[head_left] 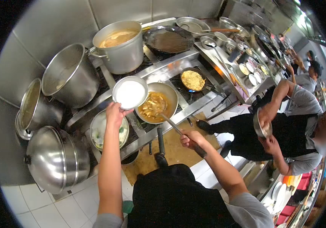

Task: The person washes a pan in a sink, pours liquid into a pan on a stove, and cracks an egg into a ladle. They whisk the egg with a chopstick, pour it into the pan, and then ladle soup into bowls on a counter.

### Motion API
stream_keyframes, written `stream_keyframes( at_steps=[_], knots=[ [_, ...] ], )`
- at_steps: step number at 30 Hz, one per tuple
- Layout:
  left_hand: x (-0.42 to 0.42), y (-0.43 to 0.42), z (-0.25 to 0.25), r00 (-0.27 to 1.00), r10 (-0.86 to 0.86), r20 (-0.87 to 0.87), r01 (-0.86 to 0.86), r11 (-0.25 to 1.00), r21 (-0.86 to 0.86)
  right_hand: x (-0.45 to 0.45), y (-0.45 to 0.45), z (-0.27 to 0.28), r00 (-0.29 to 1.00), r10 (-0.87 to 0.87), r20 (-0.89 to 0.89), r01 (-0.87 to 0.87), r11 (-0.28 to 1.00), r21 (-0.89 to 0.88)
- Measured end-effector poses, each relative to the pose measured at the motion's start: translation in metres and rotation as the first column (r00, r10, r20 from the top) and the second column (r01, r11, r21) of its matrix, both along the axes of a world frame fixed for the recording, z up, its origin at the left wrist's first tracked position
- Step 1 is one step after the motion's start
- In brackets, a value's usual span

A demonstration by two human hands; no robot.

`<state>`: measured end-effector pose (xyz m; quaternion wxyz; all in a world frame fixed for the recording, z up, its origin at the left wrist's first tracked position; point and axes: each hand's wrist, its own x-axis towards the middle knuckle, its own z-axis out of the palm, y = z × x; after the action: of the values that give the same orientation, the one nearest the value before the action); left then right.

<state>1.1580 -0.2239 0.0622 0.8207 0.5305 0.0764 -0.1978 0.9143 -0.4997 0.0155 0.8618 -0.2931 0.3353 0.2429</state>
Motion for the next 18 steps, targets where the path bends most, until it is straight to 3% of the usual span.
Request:
stream_keyframes(
  at_steps=[2, 4, 5, 7, 13, 15, 16, 17, 18],
  knots=[
    [-0.018, 0.016, 0.008, 0.999, 0.04, 0.0, -0.04, 0.999, 0.024, -0.003, -0.003, 0.007, 1.0, 0.014, 0.007, -0.014, 0.997, 0.07],
    [-0.039, 0.038, 0.02, 0.997, 0.071, 0.005, -0.071, 0.997, 0.017, -0.005, -0.001, 0.03, 0.995, 0.095, 0.026, -0.084, 0.956, -0.281],
    [-0.052, 0.049, 0.023, 0.997, 0.082, 0.01, -0.082, 0.997, 0.01, -0.007, -0.001, 0.038, 0.994, 0.111, 0.021, -0.101, 0.955, -0.279],
    [-0.079, 0.077, 0.03, 0.994, 0.082, 0.07, -0.084, 0.996, 0.023, -0.006, -0.001, 0.051, 0.978, 0.204, 0.037, -0.152, 0.828, -0.54],
    [-0.18, 0.175, 0.05, 0.975, 0.221, 0.026, -0.222, 0.973, 0.059, -0.006, -0.005, 0.048, 0.943, 0.318, 0.094, -0.109, 0.566, -0.817],
    [-0.211, 0.206, 0.055, 0.963, 0.266, -0.039, -0.255, 0.951, 0.175, -0.007, 0.004, 0.054, 0.911, 0.408, 0.063, -0.1, 0.366, -0.925],
    [-0.227, 0.217, 0.06, 0.94, 0.336, -0.064, -0.316, 0.924, 0.218, -0.01, -0.009, 0.012, 0.86, 0.473, 0.19, 0.091, 0.224, -0.97],
    [-0.241, 0.233, 0.057, 0.919, 0.39, -0.058, -0.366, 0.9, 0.236, -0.013, -0.005, 0.021, 0.931, 0.364, 0.044, -0.092, 0.348, -0.933],
    [-0.257, 0.258, 0.049, 0.928, 0.366, -0.073, -0.347, 0.917, 0.196, -0.012, -0.016, -0.022, 0.894, 0.449, 0.0, 0.017, -0.035, -0.999]
  ],
)
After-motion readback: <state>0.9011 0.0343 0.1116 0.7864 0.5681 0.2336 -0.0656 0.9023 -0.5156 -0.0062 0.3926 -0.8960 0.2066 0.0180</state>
